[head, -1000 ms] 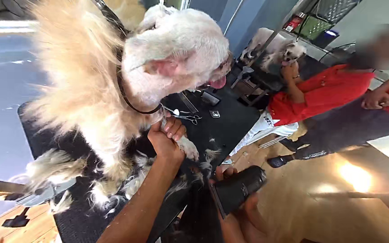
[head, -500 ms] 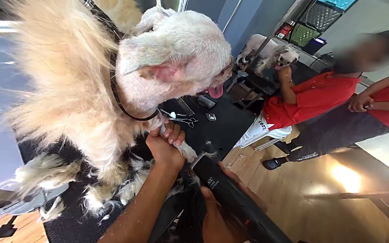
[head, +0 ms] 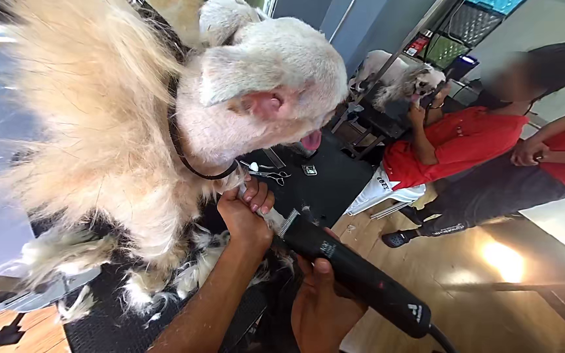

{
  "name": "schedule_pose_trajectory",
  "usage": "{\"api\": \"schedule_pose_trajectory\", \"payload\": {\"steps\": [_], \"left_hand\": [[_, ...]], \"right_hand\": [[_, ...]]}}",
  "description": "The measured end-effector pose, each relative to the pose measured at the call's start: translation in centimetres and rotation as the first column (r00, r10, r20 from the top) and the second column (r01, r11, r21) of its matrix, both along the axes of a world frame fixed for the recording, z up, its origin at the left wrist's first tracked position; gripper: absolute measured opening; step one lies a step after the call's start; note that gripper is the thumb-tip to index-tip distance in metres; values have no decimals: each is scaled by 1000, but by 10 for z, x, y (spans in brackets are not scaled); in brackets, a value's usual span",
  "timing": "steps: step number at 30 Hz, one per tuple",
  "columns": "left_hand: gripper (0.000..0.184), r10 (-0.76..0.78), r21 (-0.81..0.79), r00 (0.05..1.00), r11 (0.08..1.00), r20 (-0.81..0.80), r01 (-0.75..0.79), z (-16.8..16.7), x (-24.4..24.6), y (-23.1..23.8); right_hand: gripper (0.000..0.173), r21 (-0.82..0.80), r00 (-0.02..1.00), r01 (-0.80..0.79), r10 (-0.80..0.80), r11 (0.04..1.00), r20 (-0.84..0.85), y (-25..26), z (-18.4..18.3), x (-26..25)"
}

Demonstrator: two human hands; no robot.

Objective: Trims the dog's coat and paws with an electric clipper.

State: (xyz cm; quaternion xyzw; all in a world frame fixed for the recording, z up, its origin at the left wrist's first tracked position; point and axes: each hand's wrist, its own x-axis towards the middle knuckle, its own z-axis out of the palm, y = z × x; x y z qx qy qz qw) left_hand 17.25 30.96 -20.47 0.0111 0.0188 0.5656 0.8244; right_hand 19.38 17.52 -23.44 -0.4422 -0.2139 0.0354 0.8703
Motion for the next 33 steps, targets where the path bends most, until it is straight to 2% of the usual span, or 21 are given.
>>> {"api": "schedule_pose_trajectory", "payload": {"steps": [3,6,8,10,11,14,16,20,22,27,29,30,33], "left_hand": [[45,-2,-3,1000,1000,-27,2,0,0,0],[48,14,-19,998,1000,-67,-16,-2,2,0],[50,29,-21,994,999,-104,-31,-3,3,1],[51,36,-25,987,999,-153,-41,-4,3,1],[52,36,-27,985,999,-167,-41,-5,4,0],[52,30,-36,983,999,-182,-37,-3,7,-4],[53,3,-54,977,998,-212,-15,-2,7,-5],[54,-60,-36,963,998,-262,53,-4,6,-8],[54,-64,-77,964,996,-259,45,-4,8,-8],[52,-24,-68,961,998,-277,5,-4,10,-8],[52,-23,-47,956,999,-293,9,-5,9,-8],[53,-27,-21,956,1000,-293,22,-7,9,-9],[49,-43,120,961,990,-273,78,-11,2,-15]], "right_hand": [[54,-29,1000,3,-4,1000,-13,-11,3,9],[26,36,968,-245,242,969,70,-19,7,21],[20,-51,921,-360,363,932,143,-18,16,25],[25,-209,906,-325,367,922,211,-13,22,27],[27,-307,880,-279,370,910,298,-9,23,31],[26,-545,701,-31,407,838,585,5,21,53],[22,-604,578,37,476,796,663,15,24,66],[16,-609,350,18,566,793,747,29,35,87],[15,-607,226,-35,598,794,769,34,36,98],[12,-567,6,-32,568,823,823,44,39,109],[11,-567,-11,-14,567,824,824,45,39,108],[11,-567,17,-4,567,824,823,45,39,106],[15,-614,207,52,593,788,778,45,40,95]]}}
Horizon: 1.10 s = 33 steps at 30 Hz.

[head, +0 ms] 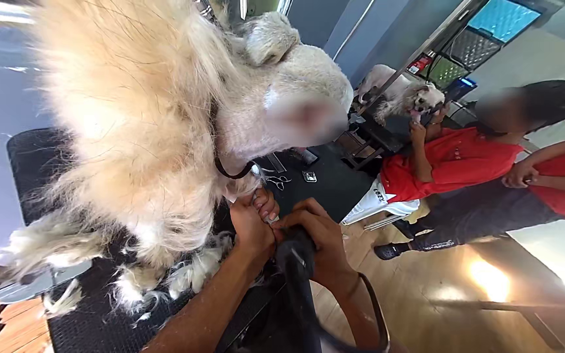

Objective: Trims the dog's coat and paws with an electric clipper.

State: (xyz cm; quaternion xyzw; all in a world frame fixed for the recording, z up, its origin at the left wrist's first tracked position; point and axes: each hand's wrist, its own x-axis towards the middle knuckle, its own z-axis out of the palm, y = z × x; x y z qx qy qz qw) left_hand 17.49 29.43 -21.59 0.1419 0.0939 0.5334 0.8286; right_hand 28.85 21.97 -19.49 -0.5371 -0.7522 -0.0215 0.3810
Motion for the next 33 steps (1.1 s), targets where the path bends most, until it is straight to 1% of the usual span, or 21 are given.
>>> {"api": "schedule_pose_trajectory", "payload": {"steps": [2,3,4,6,8,10,11,12,13,14,16,18,19,20,21,22,23,25,27,29,33], "left_hand": [[51,-8,-48,1000,999,1,8,4,0,1],[53,6,-102,1000,995,1,-6,7,2,1],[54,16,-160,1000,987,-2,-16,9,5,1],[54,11,-208,1000,978,1,-11,8,7,3],[55,23,-224,1000,974,-5,-23,8,7,5],[55,42,-215,999,976,-15,-44,9,6,6],[55,60,-201,998,978,-14,-62,10,6,6],[54,81,-191,997,978,-7,-81,10,6,6],[54,96,-185,995,978,-7,-96,9,6,7],[54,108,-184,994,977,-10,-107,9,5,8],[53,117,-185,993,976,-13,-118,8,5,10],[53,121,-178,993,977,-13,-122,7,6,10],[53,127,-172,992,977,-15,-127,6,6,10],[53,133,-167,991,977,-23,-135,7,6,10],[52,143,-160,989,976,-29,-146,7,6,12],[52,149,-154,988,976,-34,-153,6,7,12],[52,151,-155,988,976,-39,-156,5,8,11],[52,155,-163,987,973,-53,-161,4,9,9],[52,163,-169,984,970,-72,-173,4,9,10],[53,169,-168,983,969,-73,-179,3,8,11],[52,168,-181,983,967,-71,-179,2,10,11]], "right_hand": [[22,-139,977,155,-173,978,-127,-2,2,-8],[24,-239,944,216,-265,947,-198,-2,5,-11],[26,-340,902,253,-348,906,-255,-1,10,-13],[29,-444,854,251,-412,860,-316,4,20,-15],[36,-466,852,271,-435,843,-292,7,25,-16],[43,-423,856,283,-426,861,-294,6,25,-14],[42,-381,842,298,-429,875,-327,5,23,-11],[39,-332,811,295,-419,896,-408,2,22,-8],[36,-312,744,275,-407,909,-530,-3,23,-5],[33,-297,642,251,-388,921,-662,-9,27,-1],[24,-242,375,166,-289,956,-881,-25,33,10],[20,-111,81,79,-118,991,-990,-44,35,15],[24,-32,-28,58,-31,998,-999,-52,34,12],[31,14,-71,38,17,999,-997,-61,31,8],[40,28,-49,18,29,999,-998,-67,25,2],[48,23,13,20,23,1000,-1000,-71,18,-6],[53,14,83,65,8,998,-997,-73,10,-16],[61,44,231,237,-13,970,-973,-70,-7,-36],[62,150,427,332,-6,931,-904,-67,-20,-49],[58,198,604,333,-47,922,-796,-64,-25,-56],[56,223,733,309,-82,924,-676,-61,-35,-61]]}}
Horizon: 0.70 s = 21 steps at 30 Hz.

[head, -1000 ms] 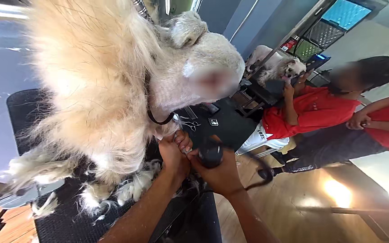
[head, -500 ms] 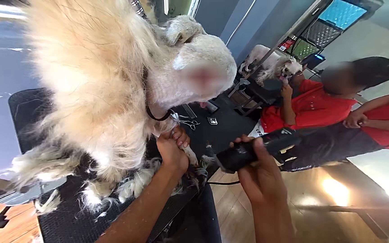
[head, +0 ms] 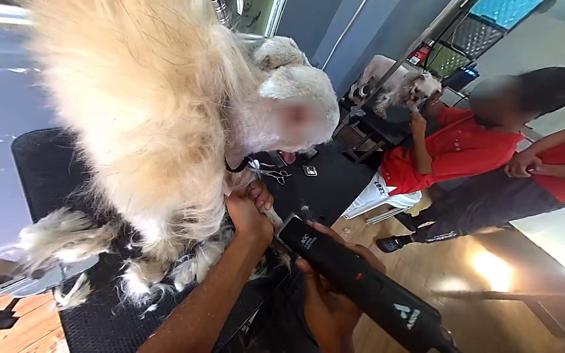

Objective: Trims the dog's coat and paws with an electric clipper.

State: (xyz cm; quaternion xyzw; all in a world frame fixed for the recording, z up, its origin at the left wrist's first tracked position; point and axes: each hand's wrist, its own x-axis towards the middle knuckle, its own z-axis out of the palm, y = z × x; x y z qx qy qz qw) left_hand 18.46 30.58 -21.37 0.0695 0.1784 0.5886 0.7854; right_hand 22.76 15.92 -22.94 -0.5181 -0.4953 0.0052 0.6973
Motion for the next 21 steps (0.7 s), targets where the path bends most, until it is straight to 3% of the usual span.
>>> {"api": "schedule_pose_trajectory", "payload": {"steps": [4,21], "left_hand": [[53,-4,5,1000,1000,8,4,-1,0,-2],[55,-15,5,1000,1000,-12,15,1,2,-6]], "right_hand": [[57,9,998,12,-12,1000,62,3,-4,-1],[55,-7,997,64,-64,998,-44,3,-2,-2]]}}
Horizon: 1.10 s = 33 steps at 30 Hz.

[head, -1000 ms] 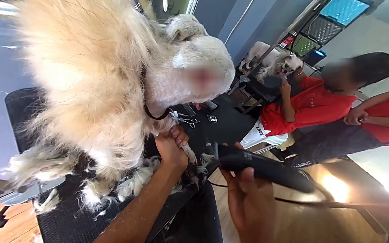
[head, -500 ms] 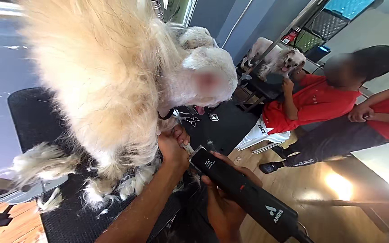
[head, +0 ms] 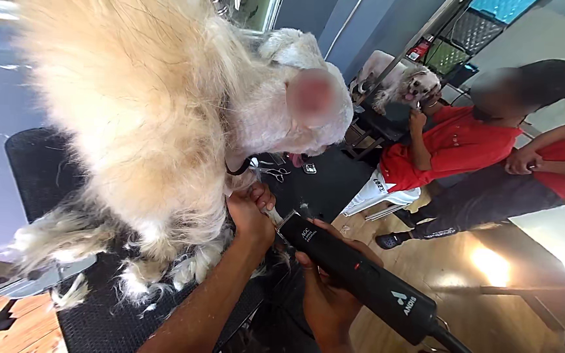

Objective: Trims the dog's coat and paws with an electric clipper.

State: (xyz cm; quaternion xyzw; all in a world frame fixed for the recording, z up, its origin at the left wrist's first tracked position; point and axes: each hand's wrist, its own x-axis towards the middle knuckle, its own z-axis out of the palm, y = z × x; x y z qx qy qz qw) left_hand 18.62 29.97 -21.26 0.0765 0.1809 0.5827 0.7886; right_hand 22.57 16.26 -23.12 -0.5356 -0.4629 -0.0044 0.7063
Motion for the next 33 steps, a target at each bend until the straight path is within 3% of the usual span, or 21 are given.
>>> {"api": "schedule_pose_trajectory", "payload": {"steps": [16,21,25,29,33], "left_hand": [[54,-12,44,999,999,31,11,-2,2,-2],[53,-18,63,996,998,89,12,2,1,-2],[52,-11,39,992,999,129,6,9,-2,-2],[55,-6,44,992,999,124,1,9,-3,-2],[56,-27,72,994,997,104,20,6,-2,-4]], "right_hand": [[53,-17,998,8,-7,1000,66,7,-2,1],[56,106,993,-14,26,994,-115,21,-7,-5],[57,242,980,104,-58,965,-191,17,-10,-9],[58,191,994,83,-69,978,-81,9,-9,-11],[58,172,989,47,-22,984,-144,19,-6,-16]]}}
